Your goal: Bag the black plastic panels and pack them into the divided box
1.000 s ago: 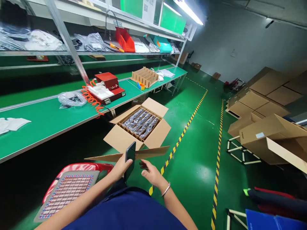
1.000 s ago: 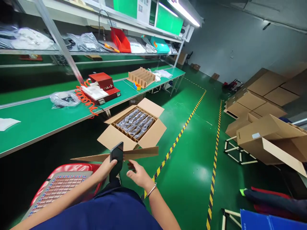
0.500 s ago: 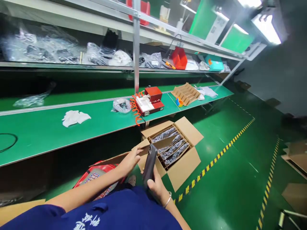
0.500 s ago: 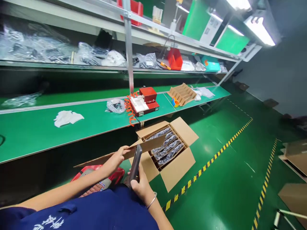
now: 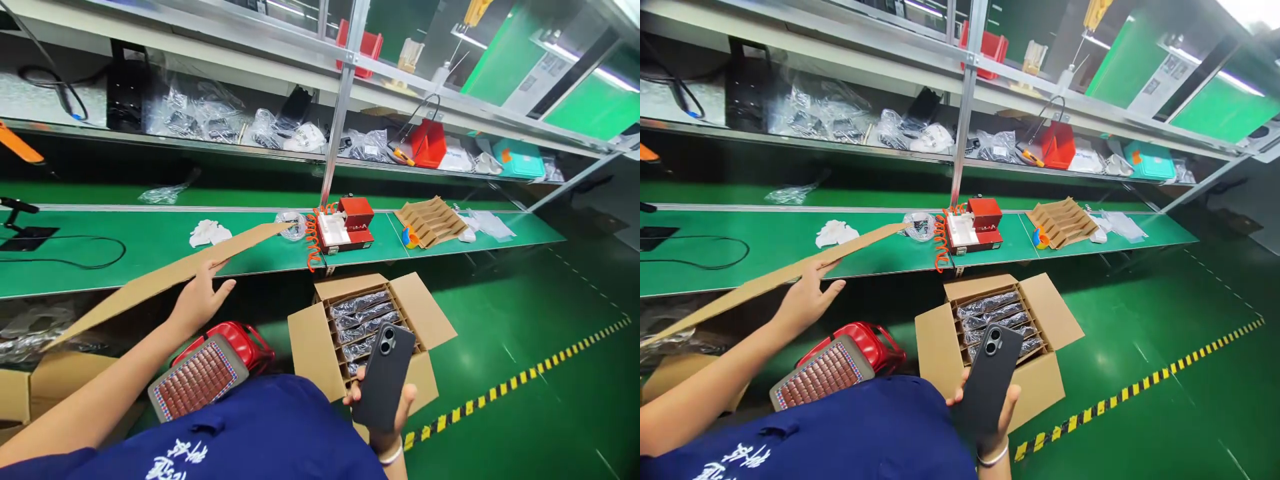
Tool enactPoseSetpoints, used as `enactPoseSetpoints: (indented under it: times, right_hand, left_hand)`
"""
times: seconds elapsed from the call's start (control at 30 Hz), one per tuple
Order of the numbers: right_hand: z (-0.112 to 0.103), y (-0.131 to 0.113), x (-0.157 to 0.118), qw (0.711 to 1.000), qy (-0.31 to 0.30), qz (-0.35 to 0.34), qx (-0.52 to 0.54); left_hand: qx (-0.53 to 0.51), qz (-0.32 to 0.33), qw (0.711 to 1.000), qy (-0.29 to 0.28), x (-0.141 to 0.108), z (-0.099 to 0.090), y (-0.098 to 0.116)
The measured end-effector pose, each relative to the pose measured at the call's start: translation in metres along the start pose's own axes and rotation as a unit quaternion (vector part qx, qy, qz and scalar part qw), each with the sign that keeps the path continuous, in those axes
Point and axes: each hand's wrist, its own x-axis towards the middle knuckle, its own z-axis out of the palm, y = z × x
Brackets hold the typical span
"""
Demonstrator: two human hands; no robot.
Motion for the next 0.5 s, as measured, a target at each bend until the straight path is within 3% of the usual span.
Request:
enactPoseSetpoints:
  times: [0.17,0.3,0.4,0.5]
  right_hand:
    - [-0.024,-0.011,0.022,0.997,0.028,0.056,0.054]
    - [-0.062,-0.004,0.005,0.986,0.133,0.080,0.059]
    - [-0.082,0.015,-0.013,0.975,0.179,0.100,0.085]
    - [-0.079,0.038,-0.023,0.966,0.212,0.107,0.102]
  left_hand:
    - [0.099,-0.005,0.995,0.027,0.014,-0.013,-0.029]
    - [0.143,-0.023,0.989,0.032,0.044,-0.024,-0.066]
    - [0.177,-0.055,0.981,0.048,0.082,-0.016,-0.105]
    - [0.202,-0.097,0.973,0.054,0.124,0.003,-0.147]
